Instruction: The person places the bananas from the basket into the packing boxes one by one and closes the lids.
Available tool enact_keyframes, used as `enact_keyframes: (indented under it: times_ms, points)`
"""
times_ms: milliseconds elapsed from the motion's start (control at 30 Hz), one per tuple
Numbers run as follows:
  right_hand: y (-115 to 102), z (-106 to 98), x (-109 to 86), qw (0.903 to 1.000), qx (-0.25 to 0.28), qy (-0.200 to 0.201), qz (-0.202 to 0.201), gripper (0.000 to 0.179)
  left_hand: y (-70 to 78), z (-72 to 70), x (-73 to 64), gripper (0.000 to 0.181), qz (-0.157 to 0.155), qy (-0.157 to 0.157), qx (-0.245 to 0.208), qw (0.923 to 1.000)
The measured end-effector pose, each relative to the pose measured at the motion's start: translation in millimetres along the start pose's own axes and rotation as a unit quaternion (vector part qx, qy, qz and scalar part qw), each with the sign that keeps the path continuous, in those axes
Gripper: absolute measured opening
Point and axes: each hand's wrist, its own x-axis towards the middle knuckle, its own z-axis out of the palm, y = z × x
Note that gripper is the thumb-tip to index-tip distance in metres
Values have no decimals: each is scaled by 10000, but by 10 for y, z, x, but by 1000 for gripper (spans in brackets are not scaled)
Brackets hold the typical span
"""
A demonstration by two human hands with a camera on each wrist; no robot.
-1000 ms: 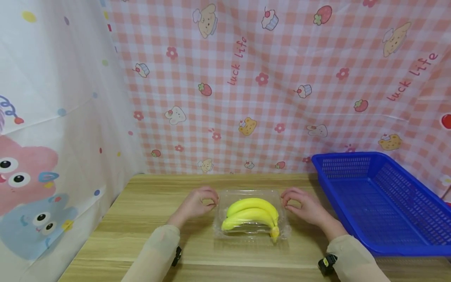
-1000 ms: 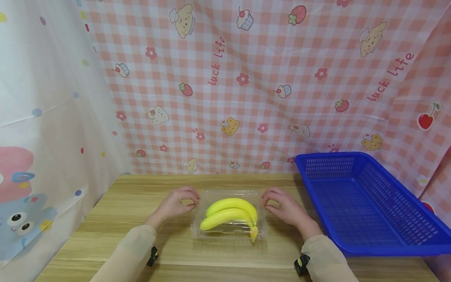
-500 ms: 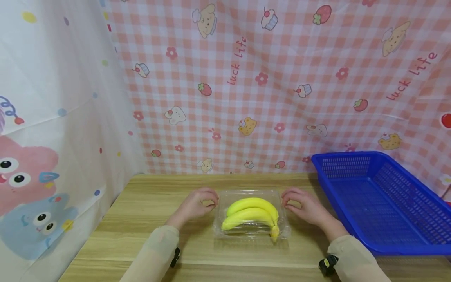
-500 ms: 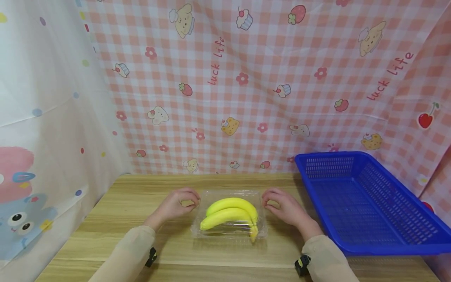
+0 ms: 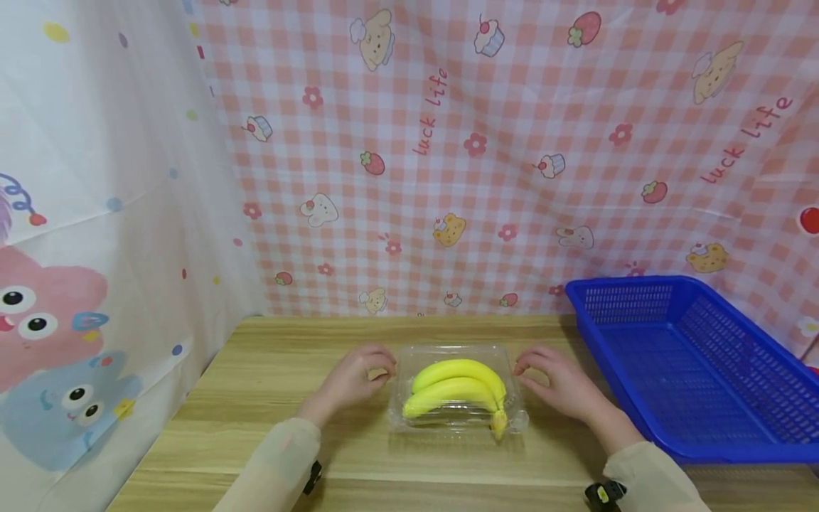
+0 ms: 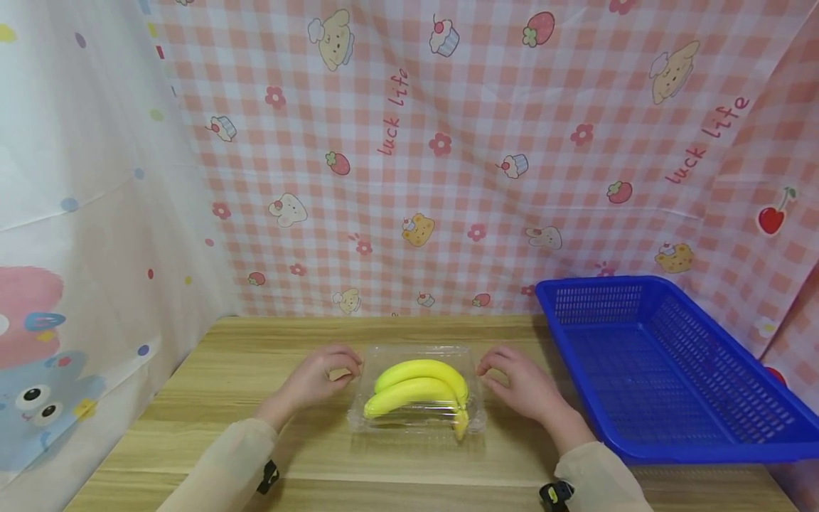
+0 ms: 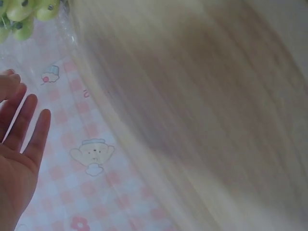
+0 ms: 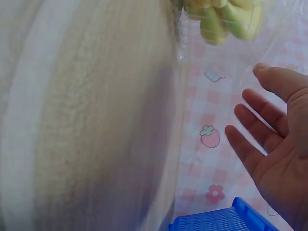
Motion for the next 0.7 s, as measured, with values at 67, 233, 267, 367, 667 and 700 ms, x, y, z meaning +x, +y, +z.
enact_keyframes:
  times_ms: [67, 233, 267, 367, 667, 700]
  points:
    - [-34, -11, -11, 9999, -4, -13, 110, 25, 28, -12, -6, 18, -39, -2, 10, 10000]
    - [-102, -29, -33, 9993, -49, -6, 368, 25, 106, -47, -22, 13, -320, -88, -14, 9994]
    - [-113, -33, -38, 9992, -34, 6, 405, 25, 126, -52, -25, 12, -415, -107, -33, 9991]
    - [-152, -43, -53, 9987, -3, 50, 509, 23, 184, -63, -38, 10, -694, -129, -58, 9975]
    - [-317, -92, -86, 9844, 721, -59, 1606, 11, 340, -56, -117, 8, -1501, 40, -480, 9875]
    - [-332, -99, -90, 9817, 837, -24, 1708, 10, 356, -59, -127, 9, -1599, 86, -573, 9854]
